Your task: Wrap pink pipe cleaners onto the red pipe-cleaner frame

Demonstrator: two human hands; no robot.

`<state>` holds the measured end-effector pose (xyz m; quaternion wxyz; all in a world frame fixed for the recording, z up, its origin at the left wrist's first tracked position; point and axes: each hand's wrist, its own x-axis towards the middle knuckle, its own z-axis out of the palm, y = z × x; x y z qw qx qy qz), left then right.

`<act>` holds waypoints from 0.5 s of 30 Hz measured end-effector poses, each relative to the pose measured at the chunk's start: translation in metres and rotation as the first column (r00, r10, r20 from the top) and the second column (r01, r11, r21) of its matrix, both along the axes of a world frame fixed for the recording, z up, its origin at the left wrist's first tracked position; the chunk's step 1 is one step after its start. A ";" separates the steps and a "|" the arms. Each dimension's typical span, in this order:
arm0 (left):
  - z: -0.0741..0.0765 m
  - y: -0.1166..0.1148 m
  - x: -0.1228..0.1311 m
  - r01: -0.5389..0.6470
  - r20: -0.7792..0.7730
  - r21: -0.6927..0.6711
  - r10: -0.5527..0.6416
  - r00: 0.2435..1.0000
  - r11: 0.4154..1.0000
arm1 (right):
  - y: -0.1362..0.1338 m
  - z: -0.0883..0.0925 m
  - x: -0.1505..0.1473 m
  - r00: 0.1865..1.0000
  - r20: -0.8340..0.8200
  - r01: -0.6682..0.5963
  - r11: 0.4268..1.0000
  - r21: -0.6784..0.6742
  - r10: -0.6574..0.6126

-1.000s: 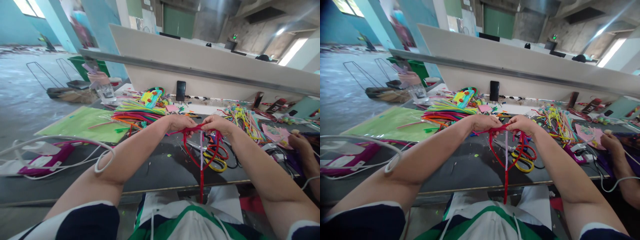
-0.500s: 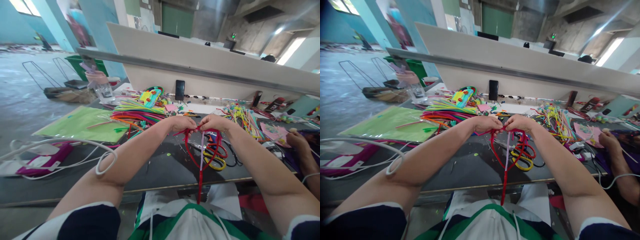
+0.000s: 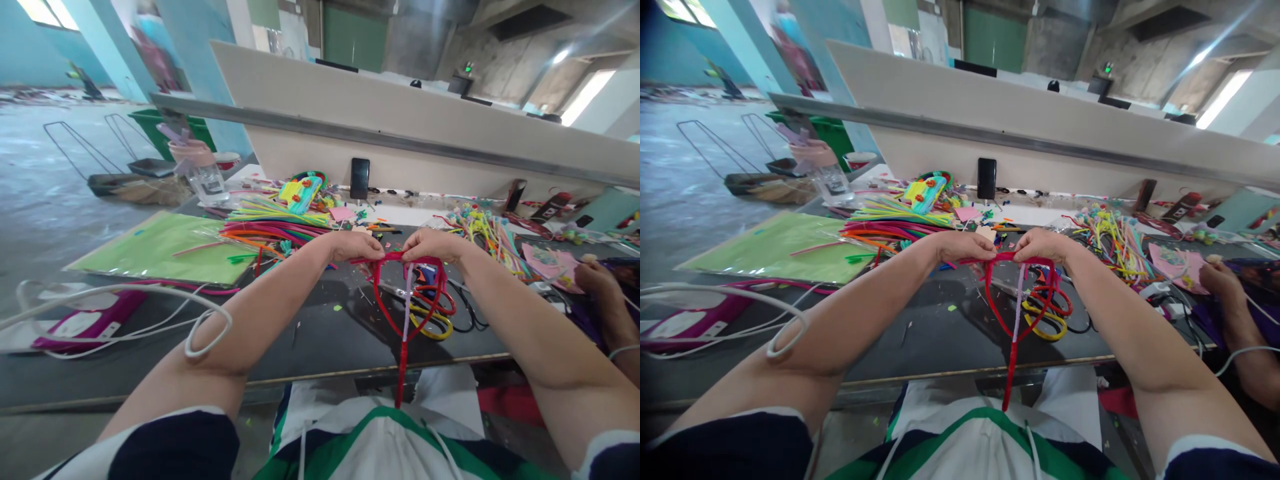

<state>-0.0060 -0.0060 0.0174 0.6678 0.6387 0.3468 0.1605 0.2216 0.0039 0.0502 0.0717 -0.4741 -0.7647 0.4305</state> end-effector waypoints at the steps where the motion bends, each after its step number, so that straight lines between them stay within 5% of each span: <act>1: -0.001 0.001 -0.001 0.012 -0.006 0.002 -0.012 1.000 1.000 | 0.000 0.000 0.001 1.000 -0.002 -0.005 1.000 -0.008 0.005; 7: -0.003 0.002 0.009 0.040 -0.002 0.091 -0.040 0.999 0.995 | -0.003 -0.001 -0.005 0.996 -0.045 -0.077 0.993 -0.090 0.073; 11: 0.001 0.002 0.012 0.027 0.027 0.119 -0.031 0.999 0.992 | -0.006 -0.003 -0.012 0.994 -0.108 -0.008 0.985 -0.171 -0.011; 15: -0.009 0.004 0.001 -0.185 0.250 -0.039 0.189 0.950 0.982 | -0.011 0.000 -0.008 0.975 -0.178 0.101 0.975 -0.197 -0.136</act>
